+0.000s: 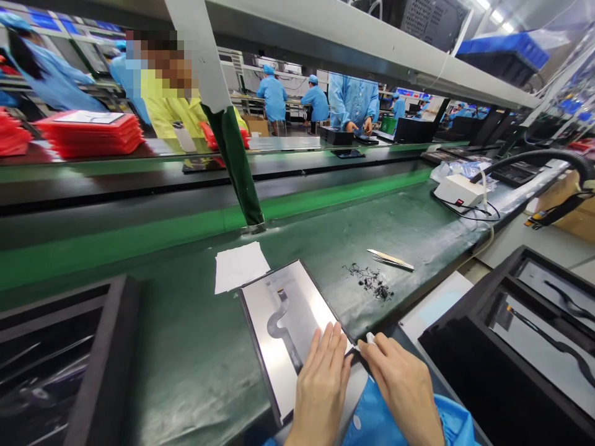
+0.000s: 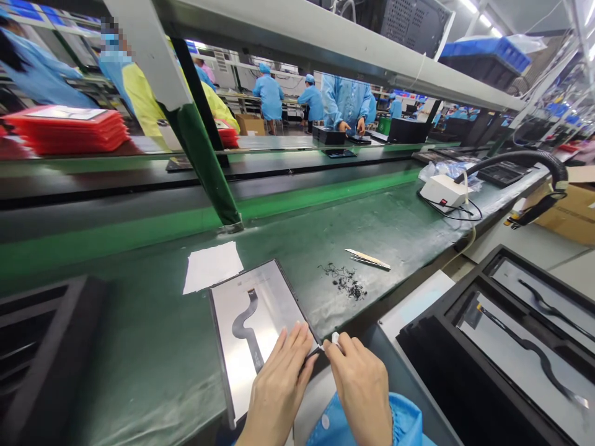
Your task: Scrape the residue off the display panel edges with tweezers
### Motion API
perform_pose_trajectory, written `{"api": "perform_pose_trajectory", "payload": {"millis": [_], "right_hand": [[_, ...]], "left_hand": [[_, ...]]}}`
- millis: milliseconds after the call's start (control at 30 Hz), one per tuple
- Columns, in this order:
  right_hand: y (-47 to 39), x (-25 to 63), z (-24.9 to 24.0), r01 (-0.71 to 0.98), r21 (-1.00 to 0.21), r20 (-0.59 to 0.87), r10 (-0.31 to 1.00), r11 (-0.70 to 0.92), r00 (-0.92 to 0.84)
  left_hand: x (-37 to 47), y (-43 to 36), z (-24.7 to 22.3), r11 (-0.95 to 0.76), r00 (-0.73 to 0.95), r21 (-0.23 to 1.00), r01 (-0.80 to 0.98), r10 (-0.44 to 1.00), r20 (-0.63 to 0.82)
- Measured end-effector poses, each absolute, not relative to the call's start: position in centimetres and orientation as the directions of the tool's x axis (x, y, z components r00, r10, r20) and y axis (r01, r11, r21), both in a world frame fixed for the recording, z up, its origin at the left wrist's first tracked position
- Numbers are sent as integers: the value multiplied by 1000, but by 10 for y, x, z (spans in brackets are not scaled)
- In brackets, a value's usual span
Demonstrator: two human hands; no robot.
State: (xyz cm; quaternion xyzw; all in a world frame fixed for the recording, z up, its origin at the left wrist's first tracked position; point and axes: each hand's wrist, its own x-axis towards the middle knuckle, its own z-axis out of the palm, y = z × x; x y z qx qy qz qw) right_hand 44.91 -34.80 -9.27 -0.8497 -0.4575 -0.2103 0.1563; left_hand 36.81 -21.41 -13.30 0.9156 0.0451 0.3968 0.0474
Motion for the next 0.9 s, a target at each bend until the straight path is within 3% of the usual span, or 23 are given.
{"api": "perform_pose_trajectory", "payload": {"millis": [167,367,633,900], "right_hand": [[-345,450,-95,844,-58,524,703,-533,480],[-349,465,-88,813,-286,518,632,-508,577],[-321,481,-92,890,-221,496,740,-399,455],[-311,491,-96,903,-265,524,736,-338,429]], "left_hand": [[368,-214,-133,-992,681,121,28,108,724],[362,-208,-133,-992,690,120,-37,62,722],[342,-187,-114,-969,764,121,-218,-92,638],[358,-173,-115,-986,805,164,-16,85,587]]}}
